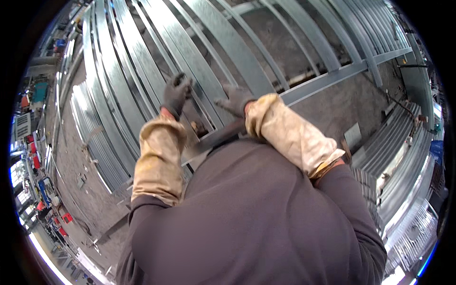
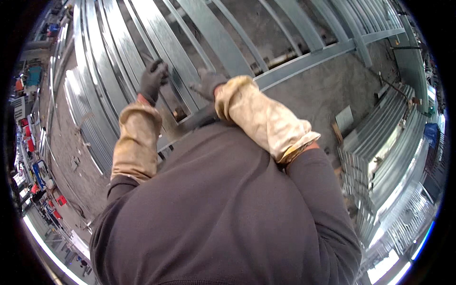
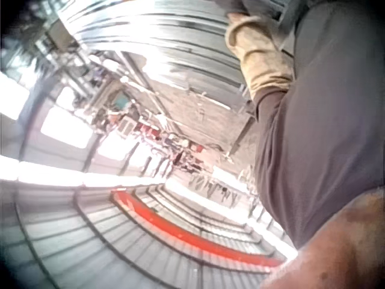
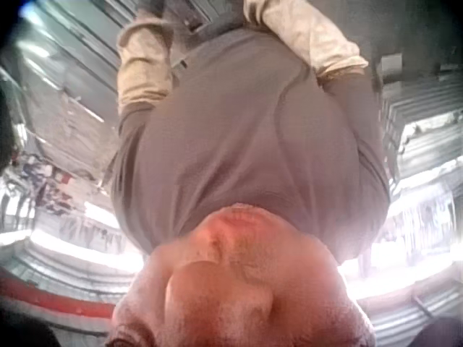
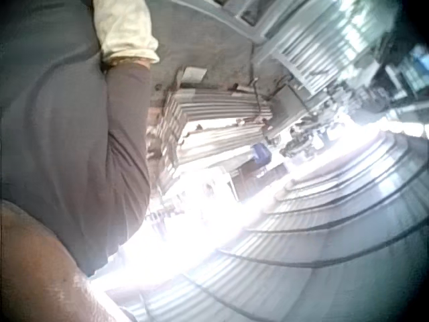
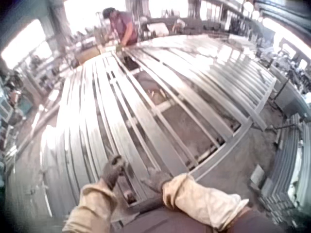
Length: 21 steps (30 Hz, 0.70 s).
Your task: The person places long metal bars into a large metal frame structure, aligning them one by one. They repeatedly pick up bars from a nearby stack and insert them into the frame while another worker welds in the background.
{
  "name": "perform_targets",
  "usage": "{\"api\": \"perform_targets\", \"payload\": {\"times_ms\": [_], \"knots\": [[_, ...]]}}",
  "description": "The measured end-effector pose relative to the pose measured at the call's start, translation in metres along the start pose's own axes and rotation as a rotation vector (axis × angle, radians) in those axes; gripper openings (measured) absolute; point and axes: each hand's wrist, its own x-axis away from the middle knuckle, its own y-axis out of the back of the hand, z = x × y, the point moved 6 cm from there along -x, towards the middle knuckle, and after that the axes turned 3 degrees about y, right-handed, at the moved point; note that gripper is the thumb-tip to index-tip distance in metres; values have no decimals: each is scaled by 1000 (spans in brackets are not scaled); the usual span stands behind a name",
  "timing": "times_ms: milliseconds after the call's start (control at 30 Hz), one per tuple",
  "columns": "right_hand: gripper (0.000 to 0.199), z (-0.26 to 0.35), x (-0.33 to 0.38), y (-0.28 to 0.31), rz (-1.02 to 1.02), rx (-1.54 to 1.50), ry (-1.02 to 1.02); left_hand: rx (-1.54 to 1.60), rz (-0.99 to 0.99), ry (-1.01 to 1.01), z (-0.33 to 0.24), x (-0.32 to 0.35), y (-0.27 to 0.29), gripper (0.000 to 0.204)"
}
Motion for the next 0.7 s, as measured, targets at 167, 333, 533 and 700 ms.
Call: {"api": "perform_targets", "payload": {"times_ms": [167,333,533,700], "knots": [[66,36,9,20,4,209,-37,-90,57,-19,2,5,14,53],[61,21,5,15,-105,90,-55,-106,24,-162,13,1,15,58],[54,-16,35,6,-156,-152,4,-218,24,-203,32,24,0,68],[48,-37,55,-17,-62,-364,35,-411,-45,-275,42,49,-16,69]]}}
